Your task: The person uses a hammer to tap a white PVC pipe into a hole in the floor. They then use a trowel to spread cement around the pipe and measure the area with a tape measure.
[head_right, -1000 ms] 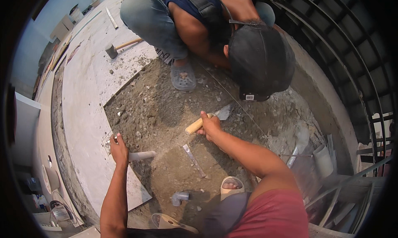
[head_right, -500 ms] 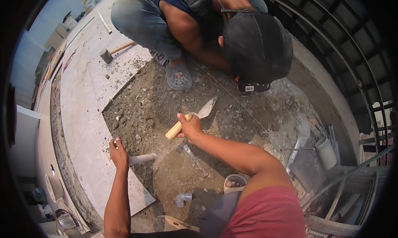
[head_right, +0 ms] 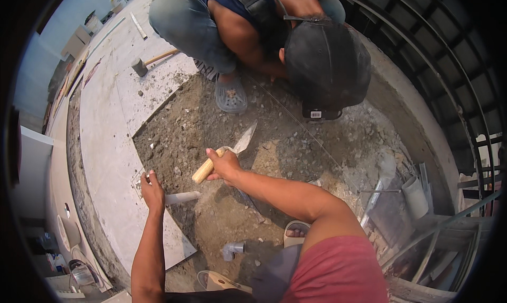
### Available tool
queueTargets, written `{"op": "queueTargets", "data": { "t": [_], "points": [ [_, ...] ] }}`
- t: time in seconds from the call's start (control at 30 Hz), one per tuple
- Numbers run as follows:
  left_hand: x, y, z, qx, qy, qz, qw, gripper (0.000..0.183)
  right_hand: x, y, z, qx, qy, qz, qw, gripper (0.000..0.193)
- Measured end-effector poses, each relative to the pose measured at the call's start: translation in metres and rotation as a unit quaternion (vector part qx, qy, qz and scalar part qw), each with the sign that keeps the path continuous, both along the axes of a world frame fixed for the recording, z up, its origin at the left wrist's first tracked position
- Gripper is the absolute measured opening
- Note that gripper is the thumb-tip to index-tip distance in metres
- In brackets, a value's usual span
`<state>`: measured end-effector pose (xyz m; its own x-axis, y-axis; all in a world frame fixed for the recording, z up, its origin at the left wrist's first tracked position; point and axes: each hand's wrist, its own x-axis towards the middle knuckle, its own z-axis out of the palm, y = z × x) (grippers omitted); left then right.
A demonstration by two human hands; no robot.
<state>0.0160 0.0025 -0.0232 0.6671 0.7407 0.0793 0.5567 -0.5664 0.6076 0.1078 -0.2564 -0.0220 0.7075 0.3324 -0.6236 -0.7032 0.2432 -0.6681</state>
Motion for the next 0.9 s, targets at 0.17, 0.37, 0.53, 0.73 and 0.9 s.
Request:
{"op": "queueTargets", "data": {
  "t": [0.17, 0.37, 0.53, 0.73, 0.9],
  "points": [
    [-0.002, 0.002, -0.001, 0.032, 0.023, -0.001, 0.999, 0.067, 0.000, -0.033, -0.038, -0.078, 0.035, -0.102, 0.991, 0.054],
    [0.014, -0.033, 0.021, -0.008, 0.047, 0.019, 0.999, 0.064, 0.030, -0.011, -0.066, 0.009, 0.118, -0.068, 0.991, 0.049],
    [0.002, -0.016, 0.024, -0.037, 0.044, 0.054, 0.997, 0.062, -0.026, 0.059, 0.007, 0.044, -0.040, 0.072, 0.996, 0.051],
    [0.005, -0.031, 0.051, -0.014, 0.096, 0.042, 0.994, 0.068, -0.012, 0.002, -0.069, -0.014, 0.038, 0.001, 0.999, 0.049],
    [0.001, -0.039, 0.058, -0.061, 0.074, 0.049, 0.994, 0.062, 0.034, 0.001, -0.118, -0.027, 0.130, 0.009, 0.991, 0.040]
  ]
}}
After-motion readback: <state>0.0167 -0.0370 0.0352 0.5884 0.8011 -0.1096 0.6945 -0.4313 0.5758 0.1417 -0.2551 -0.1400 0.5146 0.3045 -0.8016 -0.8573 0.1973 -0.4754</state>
